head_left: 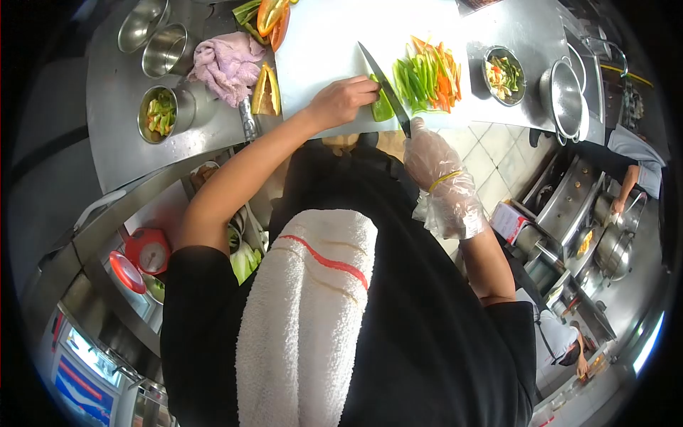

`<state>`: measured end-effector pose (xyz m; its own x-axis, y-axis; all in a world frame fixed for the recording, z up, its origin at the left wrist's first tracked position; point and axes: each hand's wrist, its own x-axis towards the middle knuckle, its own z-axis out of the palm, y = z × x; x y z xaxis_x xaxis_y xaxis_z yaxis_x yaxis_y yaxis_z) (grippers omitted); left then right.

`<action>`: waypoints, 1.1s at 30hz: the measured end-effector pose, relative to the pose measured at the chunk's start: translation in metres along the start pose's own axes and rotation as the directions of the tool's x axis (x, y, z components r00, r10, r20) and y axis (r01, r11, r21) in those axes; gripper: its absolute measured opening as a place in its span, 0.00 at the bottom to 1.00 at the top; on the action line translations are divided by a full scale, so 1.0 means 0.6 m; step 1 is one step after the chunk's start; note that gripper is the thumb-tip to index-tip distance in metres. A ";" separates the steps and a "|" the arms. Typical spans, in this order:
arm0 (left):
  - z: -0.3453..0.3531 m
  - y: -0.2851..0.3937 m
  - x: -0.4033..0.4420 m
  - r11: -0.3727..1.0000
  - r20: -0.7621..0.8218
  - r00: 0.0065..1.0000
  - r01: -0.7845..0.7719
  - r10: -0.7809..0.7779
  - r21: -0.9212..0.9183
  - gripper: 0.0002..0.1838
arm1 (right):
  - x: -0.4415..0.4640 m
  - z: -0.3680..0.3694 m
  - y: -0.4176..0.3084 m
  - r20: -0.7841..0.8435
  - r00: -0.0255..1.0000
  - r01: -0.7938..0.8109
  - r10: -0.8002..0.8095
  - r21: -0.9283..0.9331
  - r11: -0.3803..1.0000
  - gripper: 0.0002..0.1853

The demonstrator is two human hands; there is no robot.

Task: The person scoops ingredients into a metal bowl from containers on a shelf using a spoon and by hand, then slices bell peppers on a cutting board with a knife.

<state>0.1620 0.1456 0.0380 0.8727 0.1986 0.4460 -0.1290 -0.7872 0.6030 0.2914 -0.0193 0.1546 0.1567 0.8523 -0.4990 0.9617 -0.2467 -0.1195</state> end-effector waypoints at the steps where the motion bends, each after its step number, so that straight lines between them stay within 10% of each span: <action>1: 0.000 0.000 0.000 1.000 -0.003 1.000 0.003 -0.003 -0.017 0.15 | -0.002 -0.001 -0.004 0.002 1.000 -0.001 0.001 -0.004 1.000 0.16; 3: -0.001 0.000 0.002 0.999 -0.012 1.000 0.003 -0.003 -0.032 0.15 | -0.004 -0.008 -0.021 0.049 0.979 -0.204 0.200 0.111 0.973 0.16; 12: 0.004 0.001 -0.006 1.000 -0.099 0.995 -0.026 0.024 -0.016 0.14 | 0.059 0.025 -0.017 -0.151 0.984 -0.071 0.097 0.168 0.983 0.11; 16: 0.000 0.000 -0.004 1.000 -0.021 1.000 0.016 -0.017 -0.015 0.13 | 0.007 0.001 -0.040 -0.039 0.964 -0.254 0.262 0.145 0.956 0.12; 21: 0.004 -0.012 -0.004 0.999 -0.108 0.994 -0.027 0.024 -0.027 0.12 | 0.071 0.065 -0.018 -0.224 0.962 -0.092 0.156 0.271 0.958 0.13; 26: 0.002 -0.005 -0.006 1.000 -0.034 0.999 0.014 -0.014 0.005 0.12 | 0.024 0.017 -0.044 -0.076 0.971 -0.205 0.227 0.227 0.952 0.09; 30: 0.003 -0.006 -0.002 0.999 -0.124 0.992 -0.018 0.013 -0.034 0.11 | 0.064 0.075 -0.020 -0.332 0.935 -0.048 0.128 0.238 0.970 0.10; 33: 0.001 -0.001 -0.002 1.000 -0.127 0.991 -0.027 0.028 0.005 0.11 | 0.061 0.044 -0.022 -0.110 0.976 -0.158 0.186 0.223 0.962 0.10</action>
<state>0.1614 0.1451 0.0367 0.8018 0.2493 0.5431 -0.1505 -0.7953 0.5872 0.2785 0.0028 0.1150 0.3569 0.8368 -0.4151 0.8499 -0.4753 -0.2274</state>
